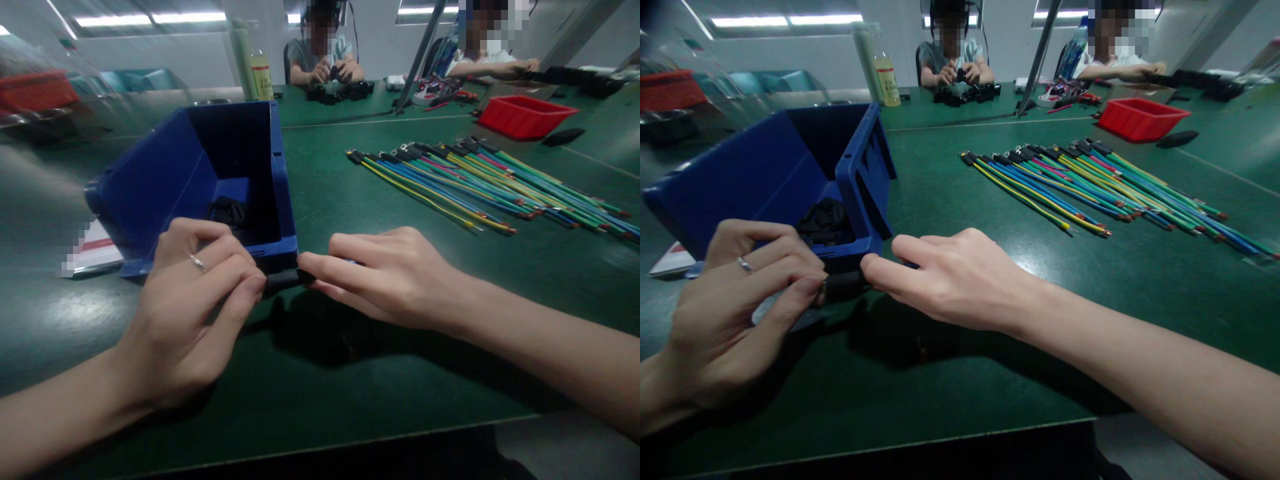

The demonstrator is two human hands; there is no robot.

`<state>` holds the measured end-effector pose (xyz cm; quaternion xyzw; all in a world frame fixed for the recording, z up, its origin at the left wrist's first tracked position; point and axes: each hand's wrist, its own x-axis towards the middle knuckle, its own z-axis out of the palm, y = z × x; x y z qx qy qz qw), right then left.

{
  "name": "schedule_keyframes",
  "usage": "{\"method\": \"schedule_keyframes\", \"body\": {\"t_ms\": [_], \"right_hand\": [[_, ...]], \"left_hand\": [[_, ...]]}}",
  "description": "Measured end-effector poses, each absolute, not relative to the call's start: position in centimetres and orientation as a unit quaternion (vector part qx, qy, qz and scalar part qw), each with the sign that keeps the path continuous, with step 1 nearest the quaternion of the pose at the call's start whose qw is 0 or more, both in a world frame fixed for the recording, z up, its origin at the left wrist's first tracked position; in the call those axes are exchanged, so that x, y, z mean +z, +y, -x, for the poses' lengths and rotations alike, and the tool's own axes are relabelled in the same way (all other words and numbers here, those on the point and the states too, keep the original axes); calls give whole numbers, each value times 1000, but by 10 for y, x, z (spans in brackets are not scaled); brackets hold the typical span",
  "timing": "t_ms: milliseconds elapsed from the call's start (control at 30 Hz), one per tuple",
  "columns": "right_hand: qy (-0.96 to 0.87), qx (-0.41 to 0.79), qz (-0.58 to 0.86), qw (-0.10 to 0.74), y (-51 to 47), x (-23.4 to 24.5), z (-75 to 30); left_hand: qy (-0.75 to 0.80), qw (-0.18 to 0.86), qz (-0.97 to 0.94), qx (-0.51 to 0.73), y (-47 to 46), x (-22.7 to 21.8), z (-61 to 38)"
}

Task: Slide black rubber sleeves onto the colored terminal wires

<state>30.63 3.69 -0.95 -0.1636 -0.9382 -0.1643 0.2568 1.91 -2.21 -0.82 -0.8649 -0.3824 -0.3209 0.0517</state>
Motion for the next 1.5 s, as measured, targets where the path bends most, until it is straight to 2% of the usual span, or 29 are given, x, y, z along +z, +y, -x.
{"method": "schedule_keyframes", "body": {"t_ms": [600,1067,1167,1333,1433,1500], "right_hand": [[-939,-100,172,281,34,-10,-302],[-944,-112,136,280,35,-6,-300],[-936,-103,135,307,35,0,-306],[-891,-67,241,379,40,4,-313],[-862,-15,315,398,51,-1,-313],[-848,24,396,353,59,-2,-310]], "left_hand": [[-384,34,862,-329,-23,-7,-24],[-377,104,863,-319,-21,-20,-18],[-374,131,854,-338,-23,-20,-12],[-323,172,870,-329,-30,-17,-10],[-295,96,906,-289,-31,-19,-16],[-246,47,930,-268,-29,-22,-20]]}}
